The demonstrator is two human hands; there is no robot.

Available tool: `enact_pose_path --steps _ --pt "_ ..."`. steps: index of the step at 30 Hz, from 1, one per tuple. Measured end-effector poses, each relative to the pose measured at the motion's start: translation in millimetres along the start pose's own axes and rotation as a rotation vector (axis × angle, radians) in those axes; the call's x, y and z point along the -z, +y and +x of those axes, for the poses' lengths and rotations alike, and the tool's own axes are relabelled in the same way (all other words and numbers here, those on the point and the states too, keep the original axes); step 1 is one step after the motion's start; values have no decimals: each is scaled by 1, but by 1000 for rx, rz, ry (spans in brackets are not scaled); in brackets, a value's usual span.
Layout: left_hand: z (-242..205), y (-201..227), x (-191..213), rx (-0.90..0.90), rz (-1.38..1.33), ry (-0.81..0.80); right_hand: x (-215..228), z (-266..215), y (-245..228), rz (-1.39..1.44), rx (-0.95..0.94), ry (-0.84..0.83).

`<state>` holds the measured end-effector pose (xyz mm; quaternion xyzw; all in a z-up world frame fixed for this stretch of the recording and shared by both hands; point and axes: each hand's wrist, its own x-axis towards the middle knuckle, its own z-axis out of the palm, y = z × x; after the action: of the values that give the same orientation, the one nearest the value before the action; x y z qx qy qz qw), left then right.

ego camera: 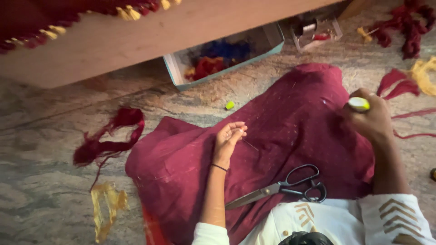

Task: Applying decorative fringe or tassels to the edge of a garment or fabric using adhesive.

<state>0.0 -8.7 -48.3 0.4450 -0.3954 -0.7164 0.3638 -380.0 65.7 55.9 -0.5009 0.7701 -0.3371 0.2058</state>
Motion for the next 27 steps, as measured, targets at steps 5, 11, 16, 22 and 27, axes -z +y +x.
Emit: enact_pose_path --steps 5,11,16,22,27 --pt "5 -11 6 -20 13 -3 -10 11 8 1244 -80 -55" --pt "0 -7 1 16 -7 23 -15 8 -88 1925 -105 -300" --pt "6 -19 3 12 -29 26 -32 13 -129 1944 -86 -427" --pt "13 -31 3 -13 -74 -2 -53 14 -163 2017 -90 -570" --pt "5 -32 -1 -116 -200 15 -71 14 -213 1979 -184 -626"
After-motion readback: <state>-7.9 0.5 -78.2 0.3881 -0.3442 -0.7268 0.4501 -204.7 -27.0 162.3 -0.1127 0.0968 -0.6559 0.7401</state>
